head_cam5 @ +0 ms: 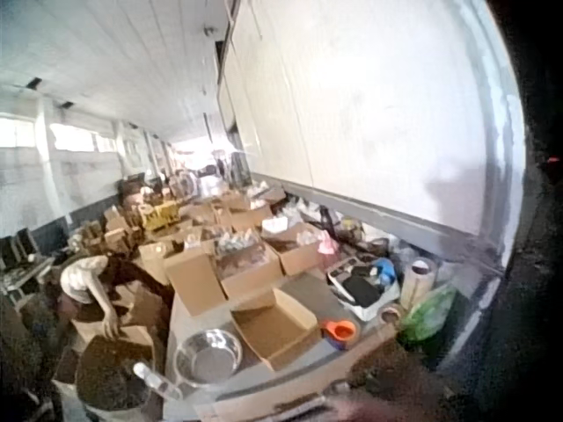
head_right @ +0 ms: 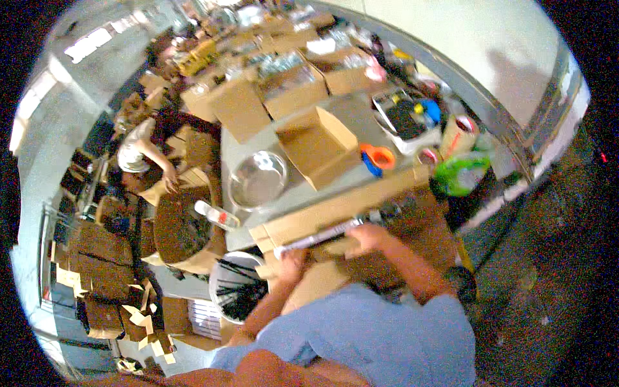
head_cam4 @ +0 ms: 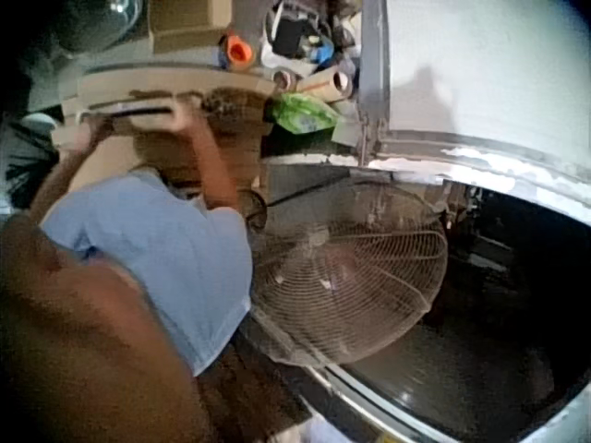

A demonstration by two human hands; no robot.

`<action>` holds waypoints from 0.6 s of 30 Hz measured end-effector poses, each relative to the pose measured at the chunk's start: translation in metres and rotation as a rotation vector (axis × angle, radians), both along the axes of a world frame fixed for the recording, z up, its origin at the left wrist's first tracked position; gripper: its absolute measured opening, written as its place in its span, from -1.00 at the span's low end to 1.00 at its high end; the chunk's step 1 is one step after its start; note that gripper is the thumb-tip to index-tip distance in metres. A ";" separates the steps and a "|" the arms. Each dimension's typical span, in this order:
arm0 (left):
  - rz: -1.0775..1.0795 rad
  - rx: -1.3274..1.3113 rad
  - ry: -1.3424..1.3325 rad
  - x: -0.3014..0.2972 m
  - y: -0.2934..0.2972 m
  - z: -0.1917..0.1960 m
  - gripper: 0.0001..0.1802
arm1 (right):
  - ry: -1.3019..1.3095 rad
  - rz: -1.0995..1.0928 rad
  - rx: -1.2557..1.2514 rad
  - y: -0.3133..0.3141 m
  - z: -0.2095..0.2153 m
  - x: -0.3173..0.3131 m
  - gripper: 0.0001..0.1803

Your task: The person places metal drawer slides and small bags into cardboard boxes, then seals the boxes using a handheld tape dispenser.

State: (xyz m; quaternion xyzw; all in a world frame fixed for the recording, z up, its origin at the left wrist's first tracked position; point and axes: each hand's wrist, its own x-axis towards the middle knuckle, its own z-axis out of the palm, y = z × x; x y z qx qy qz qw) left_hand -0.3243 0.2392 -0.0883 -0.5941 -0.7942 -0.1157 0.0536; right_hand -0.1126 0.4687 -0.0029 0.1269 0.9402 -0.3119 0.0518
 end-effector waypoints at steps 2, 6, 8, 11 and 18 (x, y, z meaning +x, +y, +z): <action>-0.004 0.012 0.057 0.024 0.006 -0.010 -0.40 | -0.319 0.089 0.158 -0.016 -0.022 -0.011 0.00; -0.055 0.008 0.021 0.050 -0.004 0.023 -0.45 | -0.437 0.014 0.135 -0.028 -0.011 -0.010 -0.15; -0.043 0.052 0.062 0.049 -0.002 0.013 -0.52 | -0.412 0.071 0.185 -0.021 -0.028 -0.011 -0.18; -0.026 0.033 0.093 0.049 -0.004 0.010 -0.49 | -0.429 0.138 0.185 -0.011 -0.039 -0.017 -0.27; -0.002 0.016 0.063 0.052 -0.005 0.023 -0.43 | -0.464 0.175 0.105 -0.001 -0.049 -0.034 -0.33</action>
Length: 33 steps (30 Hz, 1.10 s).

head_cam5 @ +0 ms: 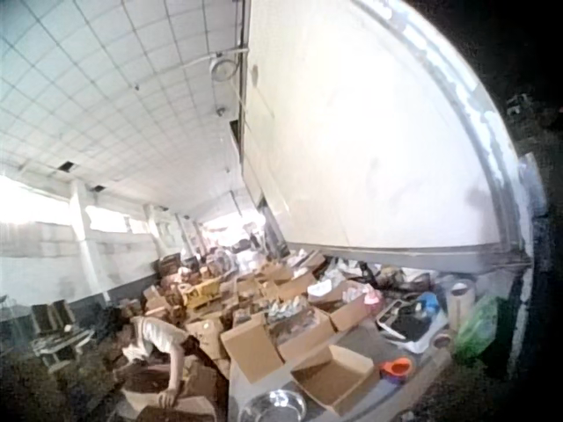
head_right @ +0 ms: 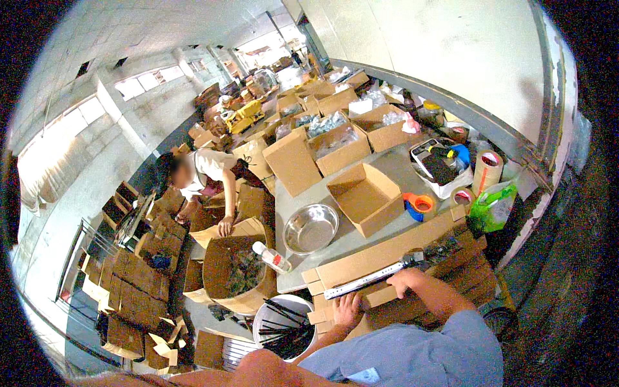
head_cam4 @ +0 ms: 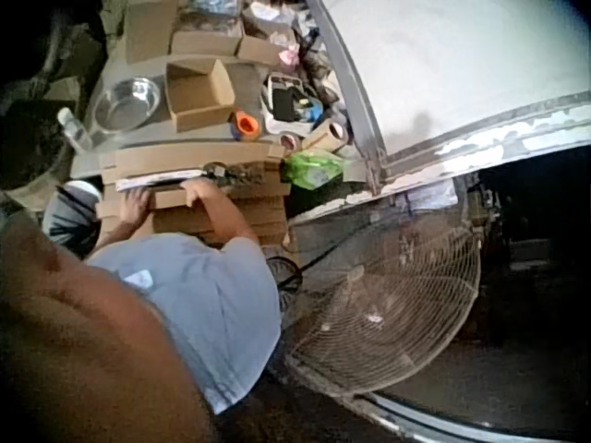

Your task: The person places metal drawer slides and small bags into cardboard boxes, then seals the boxes using a handheld tape dispenser.

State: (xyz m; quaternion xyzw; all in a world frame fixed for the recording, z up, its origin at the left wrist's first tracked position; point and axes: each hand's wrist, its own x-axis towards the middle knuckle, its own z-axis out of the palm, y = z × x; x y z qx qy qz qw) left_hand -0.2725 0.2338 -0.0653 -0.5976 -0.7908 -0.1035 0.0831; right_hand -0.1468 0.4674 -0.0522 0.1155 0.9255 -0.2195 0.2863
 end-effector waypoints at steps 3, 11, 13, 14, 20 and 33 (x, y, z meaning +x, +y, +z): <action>-0.019 -0.019 -0.035 -0.003 -0.007 -0.008 -0.44 | -0.011 0.074 -0.037 0.001 -0.013 0.000 -0.30; -0.020 -0.056 -0.033 0.007 -0.010 -0.009 -0.49 | 0.049 0.045 -0.144 -0.018 -0.005 -0.002 -0.16; -0.005 -0.054 -0.026 0.006 -0.009 -0.007 -0.50 | -0.088 0.072 -0.079 -0.016 -0.007 -0.012 -0.20; -0.034 0.074 -0.020 0.004 -0.009 -0.009 -0.53 | 0.112 0.124 0.045 -0.022 0.007 -0.007 -0.28; -0.012 -0.001 -0.044 0.001 -0.003 -0.008 -0.52 | 0.148 0.093 -0.089 -0.025 -0.020 -0.018 -0.39; 0.068 -0.035 -0.107 -0.012 0.017 0.005 -0.38 | 0.528 -0.255 -0.346 -0.009 0.039 -0.103 -0.58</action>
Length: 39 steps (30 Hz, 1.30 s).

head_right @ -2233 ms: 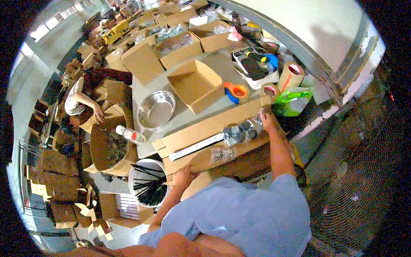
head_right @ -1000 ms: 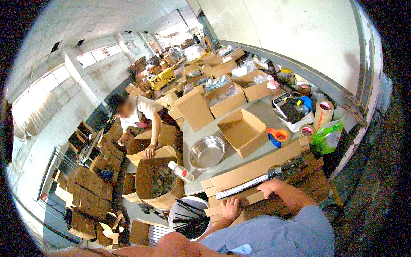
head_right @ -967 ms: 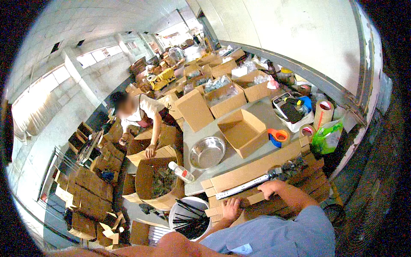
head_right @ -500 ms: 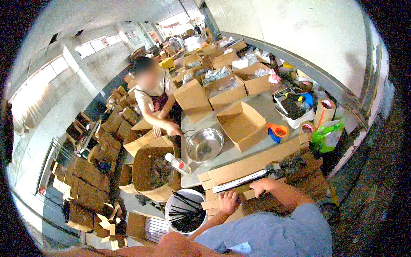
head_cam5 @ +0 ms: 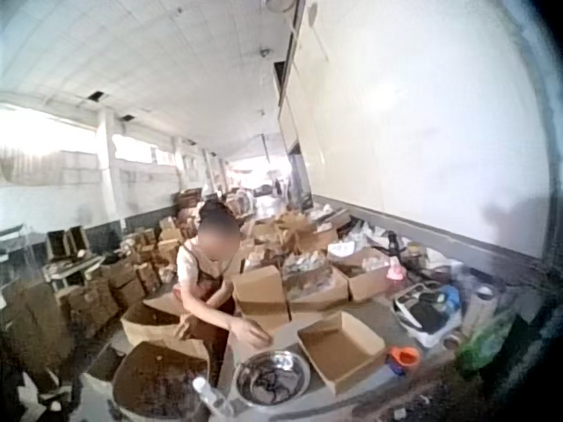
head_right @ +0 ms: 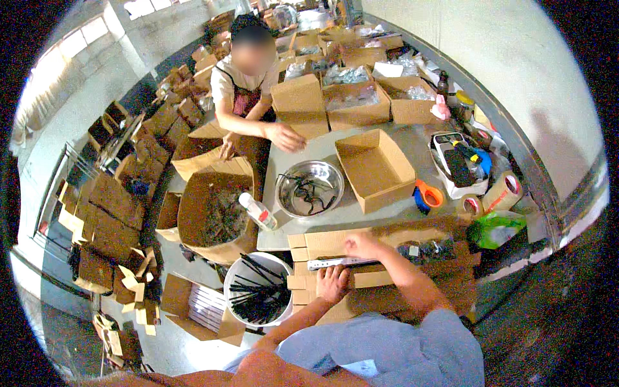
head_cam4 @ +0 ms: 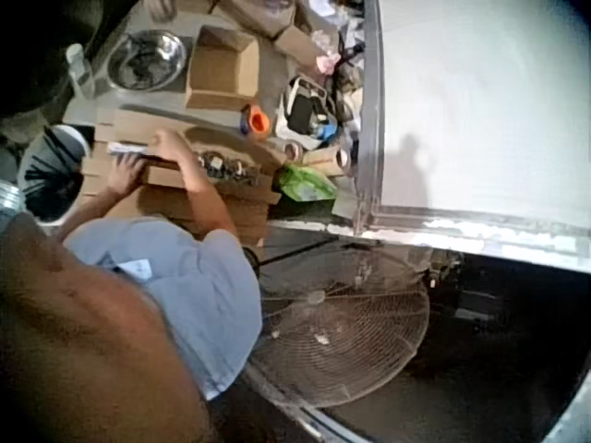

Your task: The person places metal drawer slides and small bags into cardboard boxes, then seals the boxes using a handheld tape dispenser.

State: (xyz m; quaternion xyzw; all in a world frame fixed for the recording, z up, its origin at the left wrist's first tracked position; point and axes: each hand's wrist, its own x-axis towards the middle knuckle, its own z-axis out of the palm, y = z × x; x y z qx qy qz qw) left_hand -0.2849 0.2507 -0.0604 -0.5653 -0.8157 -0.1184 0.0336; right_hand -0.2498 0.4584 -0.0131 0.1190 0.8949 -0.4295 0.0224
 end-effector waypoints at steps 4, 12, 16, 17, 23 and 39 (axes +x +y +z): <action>-0.013 -0.018 0.010 -0.004 0.000 -0.001 -0.57 | 0.195 -0.238 0.017 0.026 0.007 -0.070 -0.71; -0.026 -0.008 -0.044 -0.006 -0.001 -0.007 -0.66 | -0.308 -0.339 0.309 0.042 0.000 -0.232 -0.04; -0.047 -0.002 -0.028 -0.010 0.000 0.000 -0.65 | -0.419 -0.306 0.563 0.026 -0.023 -0.251 0.26; -0.042 0.022 -0.052 -0.009 0.001 0.000 -0.64 | -0.339 -0.347 0.611 0.021 -0.012 -0.253 0.05; -0.025 -0.013 -0.094 -0.012 0.002 -0.004 -0.62 | -0.415 -0.247 0.522 0.029 -0.033 -0.272 -0.54; -0.024 -0.071 0.019 -0.003 0.003 -0.019 -0.57 | -0.357 0.209 -0.526 0.101 0.068 -0.009 -0.75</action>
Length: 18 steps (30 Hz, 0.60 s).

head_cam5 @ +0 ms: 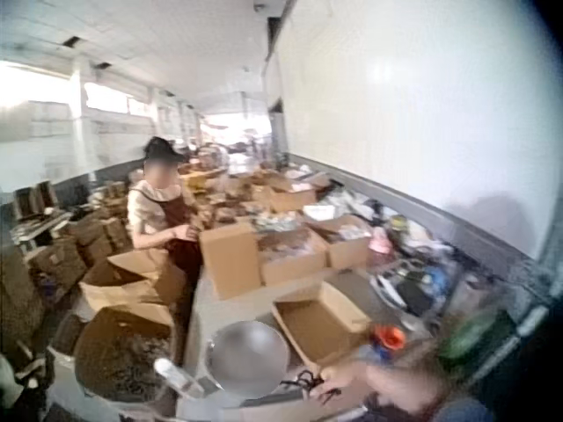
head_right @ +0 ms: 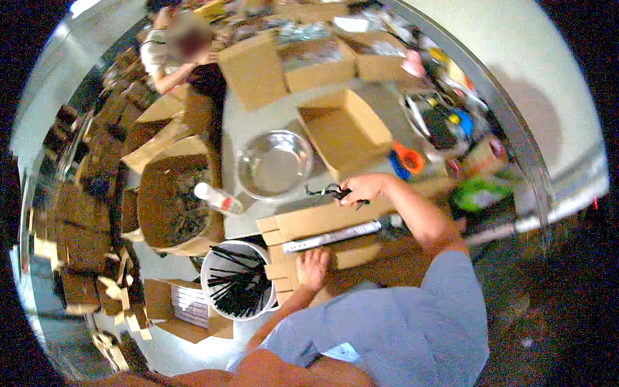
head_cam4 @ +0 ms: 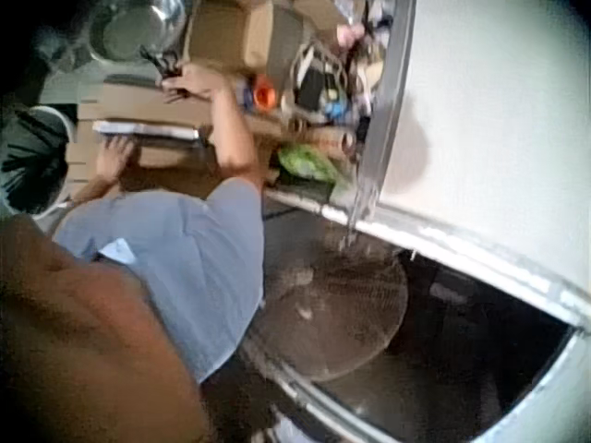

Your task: The person places metal drawer slides and small bags into cardboard boxes, then seals the boxes using a handheld tape dispenser.

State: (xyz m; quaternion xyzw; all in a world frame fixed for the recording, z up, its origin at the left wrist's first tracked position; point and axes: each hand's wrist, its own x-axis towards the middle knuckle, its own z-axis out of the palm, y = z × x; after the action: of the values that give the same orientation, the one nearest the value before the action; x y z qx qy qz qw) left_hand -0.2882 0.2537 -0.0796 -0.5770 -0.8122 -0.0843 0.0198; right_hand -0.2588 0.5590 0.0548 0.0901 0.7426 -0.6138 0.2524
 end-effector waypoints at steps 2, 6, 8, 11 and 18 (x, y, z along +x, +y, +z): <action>0.019 -0.042 0.015 -0.002 0.000 0.001 -0.58 | -0.137 0.171 0.551 0.006 0.009 0.036 -0.71; 0.004 0.026 -0.037 0.000 0.004 0.006 -0.56 | -0.115 0.202 0.855 0.031 -0.051 0.131 -0.70; 0.000 0.039 -0.013 0.002 0.003 0.010 -0.45 | -0.072 0.154 1.013 0.025 -0.069 0.162 -0.80; 0.010 0.072 -0.047 0.007 0.000 0.008 -0.39 | 0.015 0.107 1.210 0.019 -0.085 0.189 -0.84; 0.031 -0.007 -0.080 0.010 -0.001 0.014 -0.33 | 0.233 -0.057 1.301 0.019 -0.091 0.211 -0.82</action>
State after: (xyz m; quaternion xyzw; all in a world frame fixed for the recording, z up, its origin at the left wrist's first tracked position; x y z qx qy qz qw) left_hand -0.2782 0.2523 -0.0657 -0.5604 -0.8215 -0.1041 -0.0136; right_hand -0.0475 0.5775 -0.0358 0.1770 0.9816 -0.0524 0.0483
